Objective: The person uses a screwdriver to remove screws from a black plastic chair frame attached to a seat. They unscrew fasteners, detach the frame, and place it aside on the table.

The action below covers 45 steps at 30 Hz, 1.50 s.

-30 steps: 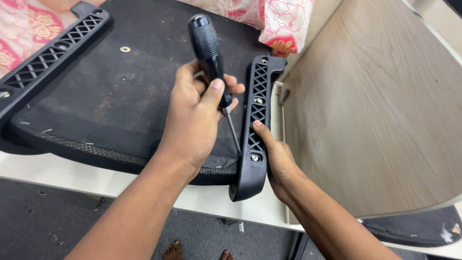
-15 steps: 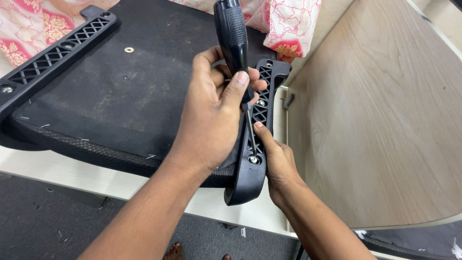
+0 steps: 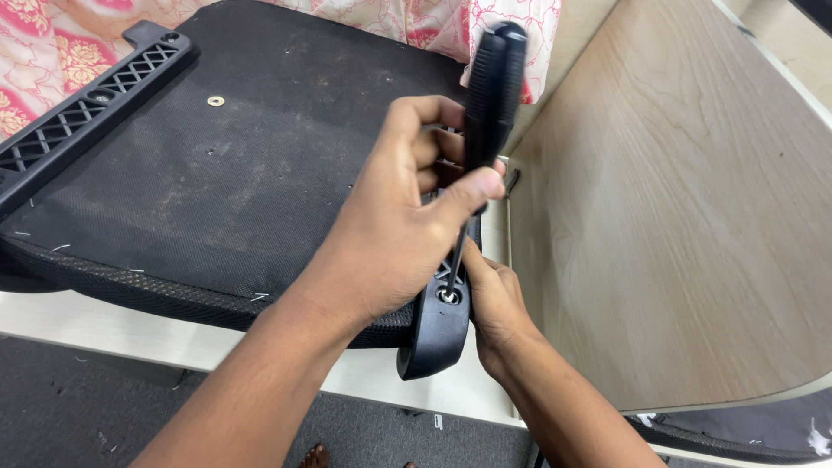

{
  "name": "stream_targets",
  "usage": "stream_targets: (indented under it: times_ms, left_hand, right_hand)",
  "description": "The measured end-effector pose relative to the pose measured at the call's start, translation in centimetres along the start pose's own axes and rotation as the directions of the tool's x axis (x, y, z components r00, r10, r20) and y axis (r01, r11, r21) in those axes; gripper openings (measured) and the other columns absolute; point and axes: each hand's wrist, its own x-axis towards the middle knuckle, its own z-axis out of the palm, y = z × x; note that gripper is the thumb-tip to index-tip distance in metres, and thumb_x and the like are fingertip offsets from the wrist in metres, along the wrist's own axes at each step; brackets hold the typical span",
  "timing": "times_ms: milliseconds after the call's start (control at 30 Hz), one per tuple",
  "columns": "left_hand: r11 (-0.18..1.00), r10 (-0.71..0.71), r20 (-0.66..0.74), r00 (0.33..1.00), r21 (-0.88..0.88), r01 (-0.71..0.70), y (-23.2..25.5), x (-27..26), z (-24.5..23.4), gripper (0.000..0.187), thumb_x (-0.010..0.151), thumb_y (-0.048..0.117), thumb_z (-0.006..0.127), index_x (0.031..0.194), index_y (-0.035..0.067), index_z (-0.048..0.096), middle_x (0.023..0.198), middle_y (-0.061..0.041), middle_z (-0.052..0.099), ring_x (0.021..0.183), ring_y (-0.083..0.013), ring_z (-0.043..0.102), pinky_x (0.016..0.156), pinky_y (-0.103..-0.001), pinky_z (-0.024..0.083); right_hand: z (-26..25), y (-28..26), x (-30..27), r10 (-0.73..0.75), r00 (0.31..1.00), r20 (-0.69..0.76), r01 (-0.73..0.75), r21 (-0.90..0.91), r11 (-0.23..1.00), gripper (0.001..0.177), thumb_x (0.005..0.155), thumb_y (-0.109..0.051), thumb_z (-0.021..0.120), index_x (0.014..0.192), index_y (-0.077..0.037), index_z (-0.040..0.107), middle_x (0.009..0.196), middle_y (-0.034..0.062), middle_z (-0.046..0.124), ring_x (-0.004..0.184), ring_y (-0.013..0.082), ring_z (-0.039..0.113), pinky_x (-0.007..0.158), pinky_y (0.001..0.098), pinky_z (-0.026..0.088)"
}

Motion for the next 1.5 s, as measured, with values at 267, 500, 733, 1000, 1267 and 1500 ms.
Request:
stream_targets:
  times_ms: [267,500,733,1000,1267,1500]
  left_hand:
    - [0.991,-0.063,0.208,0.976,0.13,0.036,1.1,0.3,0.2,0.048,0.092,0.025,0.074,0.134,0.007,0.059,0.101,-0.004,0.073,0.101,-0.0173,0.074,0.093,-0.039,0.058]
    - [0.981,-0.167,0.168,0.972,-0.066,0.181,0.6,-1.0,0.9,0.034,0.104,0.028,0.05,0.129,0.006,0.054,0.091,-0.005,0.072,0.091,-0.0149,0.074,0.089,-0.033,0.061]
    - [0.973,0.01,0.109,0.994,-0.232,0.016,-0.1,-2.8,0.1,0.032,0.104,0.017,0.039,0.131,0.003,0.044,0.1,-0.003,0.059,0.091,-0.0118,0.059,0.09,-0.033,0.054]
    - [0.993,-0.113,0.049,0.992,0.037,0.111,-0.5,-1.7,0.3,0.037,0.095,0.02,0.072,0.125,0.003,0.057,0.102,-0.005,0.068,0.092,-0.014,0.073,0.076,-0.034,0.065]
    - [0.987,-0.16,0.054,0.986,0.002,0.16,-1.1,-2.1,1.2,0.036,0.103,0.028,0.054,0.128,0.006,0.04,0.089,-0.006,0.063,0.081,-0.0132,0.069,0.079,-0.035,0.061]
    - [0.985,-0.131,0.09,0.987,-0.104,0.14,-0.8,-2.2,0.1,0.032,0.106,0.02,0.037,0.133,0.006,0.047,0.097,-0.005,0.06,0.088,-0.0131,0.062,0.085,-0.034,0.057]
  right_hand:
    - [0.2,-0.4,-0.5,0.045,0.999,0.001,-0.044,-0.067,0.997,0.057,0.093,-0.052,0.043,0.109,-0.003,0.068,0.092,0.0127,0.073,0.1,0.0207,0.072,0.097,0.0382,0.054]
    - [0.1,-0.4,-0.3,0.096,0.995,-0.019,-0.097,-0.018,0.995,0.073,0.089,-0.064,0.046,0.114,0.001,0.068,0.096,0.0129,0.073,0.1,0.0193,0.071,0.094,0.0361,0.053]
    - [-0.1,-0.3,-0.2,0.065,0.998,-0.024,-0.065,0.003,0.998,0.075,0.088,-0.063,0.055,0.113,0.007,0.068,0.097,0.0151,0.073,0.097,0.021,0.07,0.088,0.0335,0.054]
    - [0.0,-0.5,-0.3,0.047,0.999,-0.006,-0.047,-0.046,0.998,0.064,0.089,-0.057,0.05,0.118,-0.003,0.07,0.101,0.0111,0.073,0.103,0.0193,0.069,0.092,0.0362,0.053]
    - [0.0,0.1,-0.3,0.041,0.999,-0.033,-0.044,-0.078,0.996,0.067,0.09,-0.062,0.046,0.118,-0.005,0.067,0.105,0.0147,0.073,0.115,0.0238,0.068,0.101,0.0395,0.051]
    - [0.0,0.1,0.0,0.069,0.997,-0.041,-0.072,-0.07,0.995,0.083,0.088,-0.072,0.046,0.116,0.002,0.071,0.099,0.018,0.073,0.102,0.0271,0.072,0.093,0.0424,0.055]
